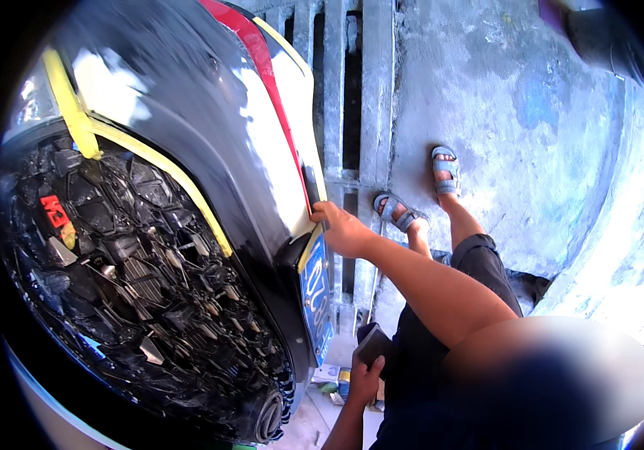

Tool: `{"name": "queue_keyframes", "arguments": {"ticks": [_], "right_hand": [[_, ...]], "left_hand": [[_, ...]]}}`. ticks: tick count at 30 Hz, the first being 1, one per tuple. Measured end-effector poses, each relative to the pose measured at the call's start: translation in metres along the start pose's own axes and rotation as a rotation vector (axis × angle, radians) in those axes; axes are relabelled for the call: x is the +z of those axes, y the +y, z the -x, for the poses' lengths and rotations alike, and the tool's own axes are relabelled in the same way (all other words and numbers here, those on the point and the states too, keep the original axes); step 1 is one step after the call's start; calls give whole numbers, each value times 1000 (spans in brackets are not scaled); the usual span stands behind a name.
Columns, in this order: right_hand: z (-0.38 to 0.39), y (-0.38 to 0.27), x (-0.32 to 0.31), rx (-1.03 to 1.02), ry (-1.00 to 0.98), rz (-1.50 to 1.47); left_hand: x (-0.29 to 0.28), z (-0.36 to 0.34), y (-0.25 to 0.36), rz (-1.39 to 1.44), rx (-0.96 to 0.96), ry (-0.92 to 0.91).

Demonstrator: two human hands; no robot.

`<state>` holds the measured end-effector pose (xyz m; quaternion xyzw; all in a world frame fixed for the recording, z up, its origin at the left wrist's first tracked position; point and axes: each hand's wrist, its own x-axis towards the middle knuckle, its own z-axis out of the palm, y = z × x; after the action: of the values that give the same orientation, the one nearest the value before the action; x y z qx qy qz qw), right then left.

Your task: The person sands the hood of a car using a sanding block and a cloth. They repeatedly rub the surface, focusing on the edges and the area around the license plate. The person also wipes the hood with a purple cloth.

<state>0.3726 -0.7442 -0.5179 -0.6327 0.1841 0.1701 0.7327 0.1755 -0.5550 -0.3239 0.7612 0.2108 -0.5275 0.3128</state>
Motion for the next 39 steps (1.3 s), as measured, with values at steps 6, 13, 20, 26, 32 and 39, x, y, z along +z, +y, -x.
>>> {"name": "queue_keyframes", "arguments": {"ticks": [6, 13, 20, 26, 32, 39], "right_hand": [[-22, -12, -4, 240, -141, 26], [-45, -60, -15, 496, -73, -258], [-76, -66, -48, 384, 277, -913], [-33, -47, -128, 193, 237, -862], [117, 30, -195, 529, 374, -195], [227, 99, -212, 599, 186, 531]], "left_hand": [[2, -1, -6, 43, -21, 17], [2, -1, 4, -43, -27, 37], [4, -1, 9, -86, 8, 37], [1, -5, 2, -61, 106, -11], [-13, -18, 23, -92, 208, -84], [-13, -41, 66, -241, 354, -82]]}}
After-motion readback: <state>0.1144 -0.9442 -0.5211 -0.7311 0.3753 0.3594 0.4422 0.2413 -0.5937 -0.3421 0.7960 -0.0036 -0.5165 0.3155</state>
